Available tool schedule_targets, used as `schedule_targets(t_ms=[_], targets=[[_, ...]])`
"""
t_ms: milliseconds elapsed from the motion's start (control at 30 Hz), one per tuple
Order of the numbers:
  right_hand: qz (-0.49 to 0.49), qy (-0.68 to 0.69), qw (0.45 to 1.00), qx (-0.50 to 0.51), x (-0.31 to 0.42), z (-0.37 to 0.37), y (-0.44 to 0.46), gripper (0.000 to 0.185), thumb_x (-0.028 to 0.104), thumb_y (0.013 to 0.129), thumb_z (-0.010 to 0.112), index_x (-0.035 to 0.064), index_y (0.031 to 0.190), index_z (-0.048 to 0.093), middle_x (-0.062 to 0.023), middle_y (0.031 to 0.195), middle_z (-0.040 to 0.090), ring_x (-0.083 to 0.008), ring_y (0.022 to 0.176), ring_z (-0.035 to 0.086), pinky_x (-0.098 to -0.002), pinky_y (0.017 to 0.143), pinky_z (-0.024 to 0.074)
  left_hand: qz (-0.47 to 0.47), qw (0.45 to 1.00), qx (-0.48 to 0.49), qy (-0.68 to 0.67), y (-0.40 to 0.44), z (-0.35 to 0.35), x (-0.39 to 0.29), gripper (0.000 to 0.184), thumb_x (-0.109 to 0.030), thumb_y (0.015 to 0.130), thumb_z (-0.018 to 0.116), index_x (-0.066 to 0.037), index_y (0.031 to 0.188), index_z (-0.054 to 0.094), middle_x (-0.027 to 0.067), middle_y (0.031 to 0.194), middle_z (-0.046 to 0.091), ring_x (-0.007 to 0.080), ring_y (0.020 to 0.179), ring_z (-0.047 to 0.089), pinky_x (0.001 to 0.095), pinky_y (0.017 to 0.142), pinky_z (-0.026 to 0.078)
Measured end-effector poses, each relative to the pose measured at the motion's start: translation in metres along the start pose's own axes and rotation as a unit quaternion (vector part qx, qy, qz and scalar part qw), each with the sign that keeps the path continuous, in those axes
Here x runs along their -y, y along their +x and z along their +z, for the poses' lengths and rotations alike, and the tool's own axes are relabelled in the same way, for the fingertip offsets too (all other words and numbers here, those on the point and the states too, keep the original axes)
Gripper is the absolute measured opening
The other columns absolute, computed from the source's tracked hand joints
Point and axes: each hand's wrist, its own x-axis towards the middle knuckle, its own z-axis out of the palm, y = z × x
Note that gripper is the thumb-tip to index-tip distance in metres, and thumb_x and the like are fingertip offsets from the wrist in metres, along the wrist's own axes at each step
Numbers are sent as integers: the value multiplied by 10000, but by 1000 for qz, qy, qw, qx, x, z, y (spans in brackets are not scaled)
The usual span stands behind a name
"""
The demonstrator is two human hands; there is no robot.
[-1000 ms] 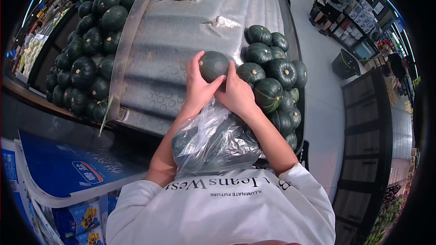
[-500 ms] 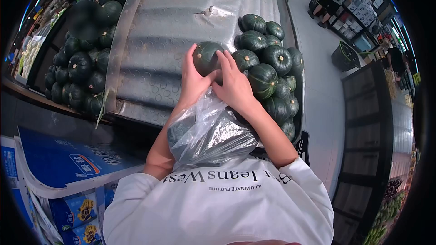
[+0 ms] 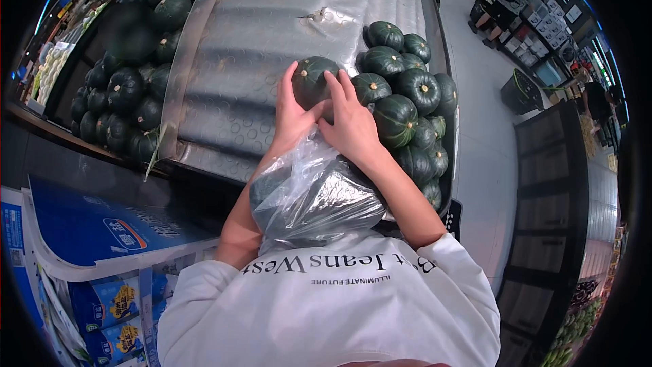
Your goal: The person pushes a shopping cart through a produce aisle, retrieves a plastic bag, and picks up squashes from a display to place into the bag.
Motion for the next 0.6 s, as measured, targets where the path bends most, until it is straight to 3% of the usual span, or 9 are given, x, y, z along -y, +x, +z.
schedule_targets(t_ms=[200,267,333,367,400,433,533,567,600], targets=[[-41,30,998,-26,-1,-5,-5,709,89,718,638,73,1362,342,-295,1384,328,-426,817,632,-433,663,546,-53,997,-59,26,-8,-4,-47,899,-77,683,793,-64,1394,243,183,1325,354,296,1270,342,415,1038,326],[-60,51,996,-33,2,-12,-8,657,76,753,612,80,1356,351,-281,1386,334,-423,814,632,-433,670,544,-62,994,-87,-2,-9,-7,-50,779,-106,721,759,-60,1361,317,192,1337,366,304,1290,312,410,1057,288],[-72,86,993,-45,7,-19,-12,580,82,777,619,92,1316,406,-197,1376,389,-346,766,643,-395,655,537,-82,990,-96,-65,-8,-17,-51,708,-113,741,738,-61,1338,362,192,1342,375,302,1291,311,404,1060,280],[-78,110,990,-41,11,-25,-18,567,87,776,627,92,1304,421,-175,1372,400,-325,750,641,-385,648,534,-85,984,-104,-116,-13,-20,-53,495,-76,830,633,-5,1278,433,173,1335,428,274,1293,355,350,1047,320],[-84,134,987,-39,14,-29,-23,554,92,775,635,92,1291,437,-152,1369,412,-305,734,640,-375,642,531,-83,981,-93,-150,-17,-24,-50,455,-74,841,616,4,1257,449,168,1303,458,259,1259,393,341,1031,341],[-88,150,983,-54,17,-31,-29,496,114,760,669,93,1227,506,-102,1272,516,-259,702,626,-346,621,520,-78,976,-83,-183,-18,-31,-46,417,-72,852,599,14,1237,465,163,1271,488,244,1225,430,333,1014,362],[-197,173,963,-58,17,-33,-44,422,133,754,686,85,1155,565,-84,1075,618,-253,717,605,-338,624,505,-83,962,-79,-248,-22,-30,-40,286,-52,867,560,26,1140,528,129,1139,574,174,1056,537,308,929,432],[-209,136,968,-40,20,-39,-50,257,164,735,713,71,967,655,-50,815,640,-228,763,577,-336,679,484,-96,952,-76,-282,-22,-30,-38,263,-35,857,568,24,1112,543,119,1113,584,159,1016,549,303,905,442],[-237,121,964,-27,20,-41,-55,218,176,729,718,67,910,663,-44,775,629,-222,776,568,-338,698,475,-109,940,-72,-315,-24,-28,-38,241,-18,847,575,22,1084,558,108,1086,594,145,975,560,297,880,453]])
